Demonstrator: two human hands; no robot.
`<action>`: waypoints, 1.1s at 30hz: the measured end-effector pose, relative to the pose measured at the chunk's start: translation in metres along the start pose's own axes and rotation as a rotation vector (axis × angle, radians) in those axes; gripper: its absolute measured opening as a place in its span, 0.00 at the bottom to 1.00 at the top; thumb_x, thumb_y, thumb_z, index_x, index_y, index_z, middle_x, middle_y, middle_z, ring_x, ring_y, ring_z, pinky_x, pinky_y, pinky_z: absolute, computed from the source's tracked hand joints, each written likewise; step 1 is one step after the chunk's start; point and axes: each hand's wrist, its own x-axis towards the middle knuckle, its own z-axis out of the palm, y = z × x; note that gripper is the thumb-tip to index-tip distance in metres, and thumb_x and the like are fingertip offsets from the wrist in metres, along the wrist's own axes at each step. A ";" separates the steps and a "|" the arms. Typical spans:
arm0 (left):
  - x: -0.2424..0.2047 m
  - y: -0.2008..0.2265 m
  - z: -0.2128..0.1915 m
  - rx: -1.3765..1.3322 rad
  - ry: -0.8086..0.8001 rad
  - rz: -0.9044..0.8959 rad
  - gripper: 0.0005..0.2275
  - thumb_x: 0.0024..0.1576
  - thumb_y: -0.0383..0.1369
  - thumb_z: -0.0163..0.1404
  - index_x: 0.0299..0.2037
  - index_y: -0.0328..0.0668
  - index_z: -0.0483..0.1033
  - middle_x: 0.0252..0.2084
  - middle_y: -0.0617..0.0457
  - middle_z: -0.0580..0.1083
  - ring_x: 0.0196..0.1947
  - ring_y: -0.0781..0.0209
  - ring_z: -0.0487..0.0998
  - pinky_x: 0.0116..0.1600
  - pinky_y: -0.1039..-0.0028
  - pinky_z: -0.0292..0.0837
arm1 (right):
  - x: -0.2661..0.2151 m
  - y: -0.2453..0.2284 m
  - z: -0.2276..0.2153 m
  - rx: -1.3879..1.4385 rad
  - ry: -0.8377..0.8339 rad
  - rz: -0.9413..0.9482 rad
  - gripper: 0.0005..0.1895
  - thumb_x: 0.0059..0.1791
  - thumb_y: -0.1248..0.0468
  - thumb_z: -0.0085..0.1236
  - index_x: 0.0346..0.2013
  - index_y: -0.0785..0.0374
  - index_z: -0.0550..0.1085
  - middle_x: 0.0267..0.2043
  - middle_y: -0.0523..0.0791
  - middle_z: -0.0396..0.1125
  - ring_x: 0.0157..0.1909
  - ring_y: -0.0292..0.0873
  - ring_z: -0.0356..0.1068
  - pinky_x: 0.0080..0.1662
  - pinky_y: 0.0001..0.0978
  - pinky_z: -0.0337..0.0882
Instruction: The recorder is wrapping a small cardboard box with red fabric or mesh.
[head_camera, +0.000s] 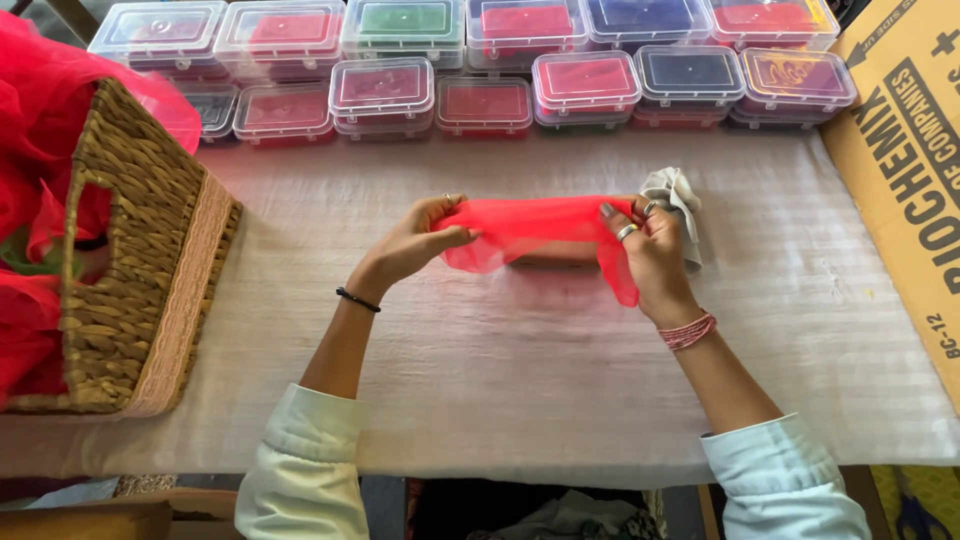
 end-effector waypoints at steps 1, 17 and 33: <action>0.001 0.001 0.001 -0.001 -0.001 0.001 0.21 0.58 0.33 0.58 0.59 0.30 0.71 0.50 0.52 0.79 0.50 0.70 0.79 0.58 0.79 0.74 | -0.001 -0.004 -0.002 -0.002 0.001 0.000 0.06 0.57 0.67 0.56 0.44 0.67 0.78 0.37 0.39 0.71 0.37 0.30 0.66 0.38 0.22 0.69; -0.216 0.095 -0.103 0.792 1.662 0.021 0.37 0.54 0.52 0.61 0.64 0.36 0.59 0.65 0.39 0.65 0.68 0.43 0.65 0.74 0.55 0.58 | -0.016 -0.012 0.014 -0.064 -0.140 -0.047 0.09 0.57 0.73 0.49 0.49 0.69 0.76 0.45 0.41 0.72 0.45 0.29 0.68 0.48 0.19 0.69; -0.185 0.111 -0.232 1.302 1.006 -0.584 0.34 0.61 0.44 0.54 0.77 0.53 0.54 0.76 0.43 0.58 0.67 0.31 0.66 0.61 0.51 0.73 | -0.023 -0.010 0.025 -0.355 -0.170 -0.129 0.10 0.55 0.71 0.51 0.47 0.68 0.78 0.34 0.36 0.69 0.35 0.24 0.63 0.37 0.16 0.64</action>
